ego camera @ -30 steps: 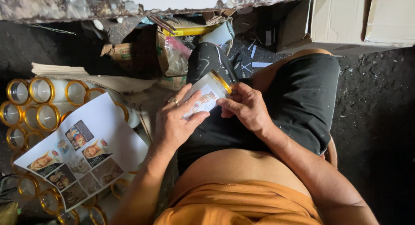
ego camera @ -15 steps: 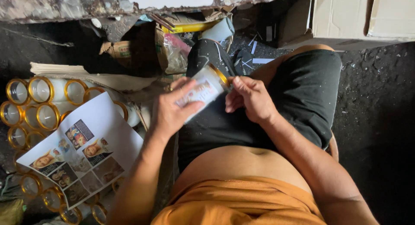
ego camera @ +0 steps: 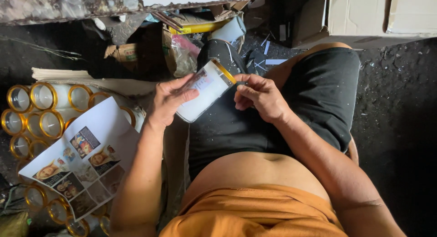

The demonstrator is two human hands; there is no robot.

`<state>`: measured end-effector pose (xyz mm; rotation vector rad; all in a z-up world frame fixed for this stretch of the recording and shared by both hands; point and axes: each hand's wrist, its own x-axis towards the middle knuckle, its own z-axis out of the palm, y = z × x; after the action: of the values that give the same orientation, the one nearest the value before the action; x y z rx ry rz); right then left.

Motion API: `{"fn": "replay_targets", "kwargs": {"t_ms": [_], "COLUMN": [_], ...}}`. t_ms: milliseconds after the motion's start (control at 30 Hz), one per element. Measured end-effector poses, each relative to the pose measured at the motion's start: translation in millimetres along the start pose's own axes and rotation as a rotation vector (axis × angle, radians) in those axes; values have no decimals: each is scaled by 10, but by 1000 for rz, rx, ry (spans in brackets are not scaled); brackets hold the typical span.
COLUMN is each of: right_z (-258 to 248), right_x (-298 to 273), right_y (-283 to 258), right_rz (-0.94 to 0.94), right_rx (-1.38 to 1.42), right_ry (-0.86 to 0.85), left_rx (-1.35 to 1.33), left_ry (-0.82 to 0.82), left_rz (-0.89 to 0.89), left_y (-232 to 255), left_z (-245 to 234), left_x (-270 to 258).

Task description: Cutting out printed labels with scissors and preparing to apply them to glass candle jars

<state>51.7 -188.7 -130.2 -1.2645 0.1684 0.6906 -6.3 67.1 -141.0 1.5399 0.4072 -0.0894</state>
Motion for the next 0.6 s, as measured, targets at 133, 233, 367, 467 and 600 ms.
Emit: {"fn": "replay_targets", "kwargs": {"t_ms": [133,233,367,467,600], "right_z": [11,-53,-98,-118,-160], "right_x": [81,96,1,-73,-54], "right_y": [40,122,111,76,116], "right_rz": [-41,-48,-56,-72,-154], "right_rx": [-29,-50,-37,-75,-136], "right_ry": [-31,-24,-20,-57,-122], "left_rx": [-63,149,177,287,544], "left_ry": [-19,-28,7,48,64], "left_rz": [-26,81,151,349,505], "left_y": [-34,281,195,180,197], "left_z": [-25,98,187,222,235], "left_x": [4,-153,-437,-565,-618]}}
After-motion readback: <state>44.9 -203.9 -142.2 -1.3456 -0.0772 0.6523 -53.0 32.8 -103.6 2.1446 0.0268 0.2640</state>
